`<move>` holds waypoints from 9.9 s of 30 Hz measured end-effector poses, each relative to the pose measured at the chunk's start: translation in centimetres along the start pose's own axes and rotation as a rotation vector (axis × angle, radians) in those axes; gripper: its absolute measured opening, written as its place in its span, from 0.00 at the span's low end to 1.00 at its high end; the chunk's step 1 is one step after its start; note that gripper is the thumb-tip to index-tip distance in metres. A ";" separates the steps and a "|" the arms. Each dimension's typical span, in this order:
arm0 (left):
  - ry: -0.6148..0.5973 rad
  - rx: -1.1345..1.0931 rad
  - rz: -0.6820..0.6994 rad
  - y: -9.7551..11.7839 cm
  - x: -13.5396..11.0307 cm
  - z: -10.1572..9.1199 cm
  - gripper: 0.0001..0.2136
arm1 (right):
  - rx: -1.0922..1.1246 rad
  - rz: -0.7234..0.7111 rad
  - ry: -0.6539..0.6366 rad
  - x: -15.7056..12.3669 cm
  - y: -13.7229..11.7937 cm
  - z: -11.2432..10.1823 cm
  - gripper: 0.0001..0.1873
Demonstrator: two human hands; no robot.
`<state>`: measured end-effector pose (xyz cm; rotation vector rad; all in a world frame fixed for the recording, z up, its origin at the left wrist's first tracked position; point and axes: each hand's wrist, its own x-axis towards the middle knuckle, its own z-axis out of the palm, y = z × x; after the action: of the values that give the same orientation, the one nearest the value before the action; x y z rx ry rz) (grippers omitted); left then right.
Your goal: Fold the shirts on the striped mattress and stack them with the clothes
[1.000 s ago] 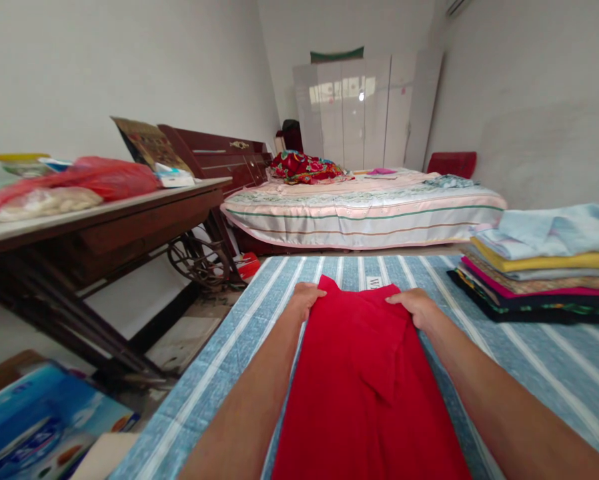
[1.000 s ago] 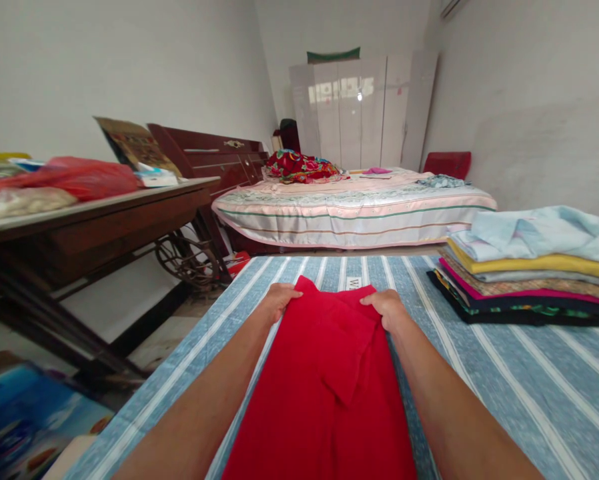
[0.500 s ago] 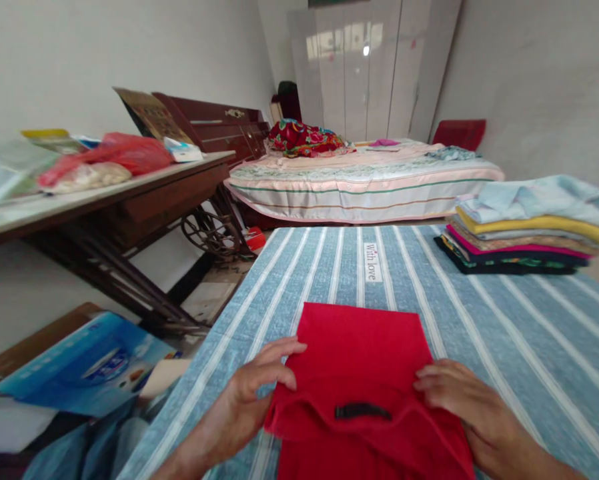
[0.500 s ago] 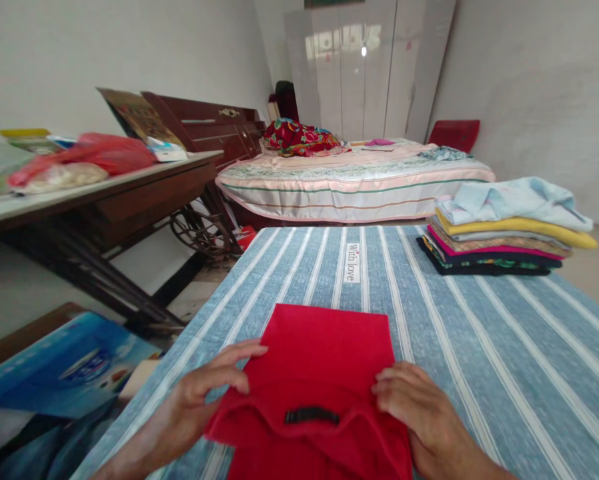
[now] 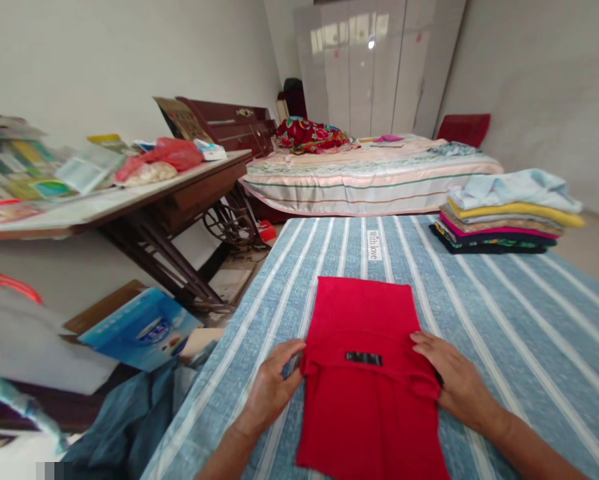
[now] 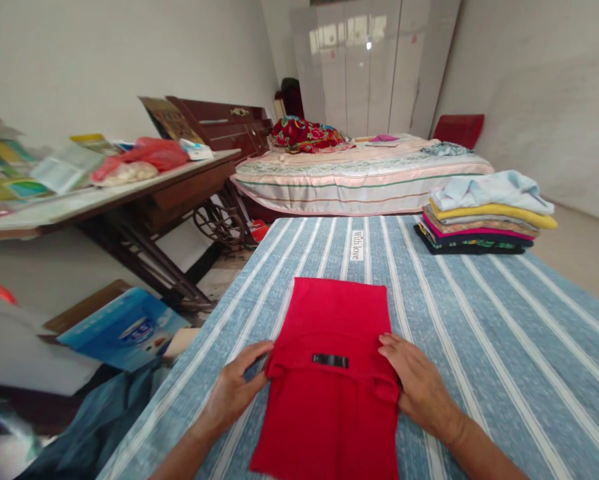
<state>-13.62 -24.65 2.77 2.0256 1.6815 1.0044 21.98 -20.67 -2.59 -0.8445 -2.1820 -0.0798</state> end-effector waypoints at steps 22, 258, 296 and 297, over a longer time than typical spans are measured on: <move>-0.010 0.066 0.008 0.1 -0.1 0.3 0.14 | 0.058 0.276 -0.086 0.6 -0.5 -0.5 0.29; -0.290 0.761 0.030 -3.3 35.0 13.2 0.28 | 0.796 1.142 -0.453 20.1 20.3 8.0 0.10; -0.375 0.713 -0.060 -1.4 31.7 13.6 0.32 | 0.798 1.127 -0.442 19.8 21.0 8.4 0.12; -0.365 0.709 -0.055 -1.2 31.7 13.4 0.32 | 0.799 1.129 -0.442 19.9 21.0 8.4 0.12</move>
<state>-3.37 8.19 2.37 2.3479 2.0330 -0.0296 19.57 9.09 0.99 -1.5080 -1.5225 1.5153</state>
